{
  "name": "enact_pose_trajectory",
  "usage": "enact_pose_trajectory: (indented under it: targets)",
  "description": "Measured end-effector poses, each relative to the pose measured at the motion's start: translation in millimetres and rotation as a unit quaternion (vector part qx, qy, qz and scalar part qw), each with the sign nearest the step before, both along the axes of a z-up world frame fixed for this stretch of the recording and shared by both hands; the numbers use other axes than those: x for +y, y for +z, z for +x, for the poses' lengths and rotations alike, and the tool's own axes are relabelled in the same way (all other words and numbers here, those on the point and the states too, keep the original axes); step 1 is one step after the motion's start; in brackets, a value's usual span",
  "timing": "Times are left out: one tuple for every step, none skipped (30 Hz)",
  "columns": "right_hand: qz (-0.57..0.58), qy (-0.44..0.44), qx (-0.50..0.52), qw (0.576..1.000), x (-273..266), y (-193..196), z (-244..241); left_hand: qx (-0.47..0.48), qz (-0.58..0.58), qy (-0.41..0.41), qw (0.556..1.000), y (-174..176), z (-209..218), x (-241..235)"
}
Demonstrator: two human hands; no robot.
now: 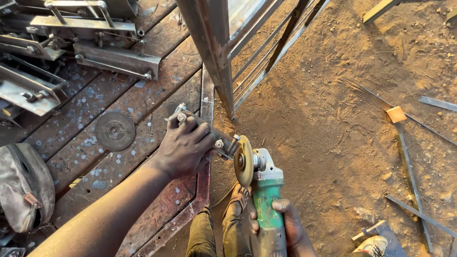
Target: Using a handheld angle grinder to smooth the edges of small metal components on a workbench.
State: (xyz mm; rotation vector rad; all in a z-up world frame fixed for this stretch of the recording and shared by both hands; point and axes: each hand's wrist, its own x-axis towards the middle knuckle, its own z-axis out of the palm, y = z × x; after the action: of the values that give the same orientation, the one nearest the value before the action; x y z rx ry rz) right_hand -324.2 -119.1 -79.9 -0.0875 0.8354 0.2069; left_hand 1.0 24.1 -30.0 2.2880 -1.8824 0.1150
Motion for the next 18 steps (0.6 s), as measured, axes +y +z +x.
enact_pose_trajectory:
  targets:
    - [-0.001,0.001,-0.001,1.0,0.1,-1.4,-2.2,-0.001,-0.001,0.001,1.0,0.8,0.0,0.3]
    - [0.012,0.004,-0.003,1.0,0.2,-3.1,-4.4,-0.006,0.0,0.003,1.0,1.4,0.0,0.6]
    - [0.024,0.007,-0.006,1.0,0.0,-5.1,-6.5,-0.01,0.001,0.003,1.0,1.4,0.2,0.1]
    - [0.023,0.008,-0.007,1.0,-1.8,-6.0,-7.7,-0.011,0.0,0.004,1.0,0.9,1.6,-0.4]
    - [0.025,0.013,0.018,0.999,-2.6,-7.1,-10.1,-0.011,-0.005,0.003,1.0,-0.3,1.6,0.1]
    - [0.026,0.018,0.043,0.999,-3.4,-8.7,-12.9,-0.011,-0.01,0.002,1.0,-2.1,1.4,0.8]
    - [0.028,0.019,0.046,0.998,-6.9,-6.5,-10.5,-0.008,-0.008,0.003,1.0,-3.3,1.8,1.4]
    - [-0.009,0.028,0.032,0.999,-10.4,-4.3,-8.2,-0.01,-0.007,0.002,1.0,-4.6,2.0,2.0]
    - [-0.047,0.035,0.018,0.998,-14.2,-2.2,-5.5,-0.012,-0.006,-0.001,1.0,-6.0,3.0,1.6]
    - [-0.047,0.035,0.02,0.998,-15.0,10.9,1.6,-0.01,-0.005,-0.001,1.0,-6.2,0.6,3.2]
    - [-0.144,0.056,0.037,0.987,-18.1,23.3,11.9,-0.019,-0.007,-0.001,1.0,-5.7,1.5,2.2]
    - [-0.241,0.075,0.054,0.966,-21.2,36.4,22.3,-0.028,-0.009,-0.002,1.0,-4.5,2.6,1.1]
    - [-0.243,0.075,0.053,0.966,-22.7,42.3,22.2,-0.029,-0.011,-0.001,1.0,-4.7,2.7,0.7]
    - [-0.251,0.087,0.067,0.962,-23.7,47.8,22.1,-0.017,-0.015,0.003,1.0,-5.1,2.8,0.6]
    - [-0.257,0.101,0.082,0.957,-24.1,53.6,20.6,-0.003,-0.018,0.007,1.0,-5.9,1.2,1.8]
    - [-0.259,0.103,0.082,0.957,-24.7,59.1,23.1,-0.003,-0.02,0.009,1.0,-5.7,1.0,1.4]
    - [-0.247,0.103,0.111,0.957,-24.6,63.9,25.9,-0.012,-0.018,0.01,1.0,-5.8,1.1,1.4]
    - [-0.236,0.103,0.14,0.956,-24.5,68.3,28.4,-0.022,-0.016,0.012,1.0,-6.3,1.0,1.4]
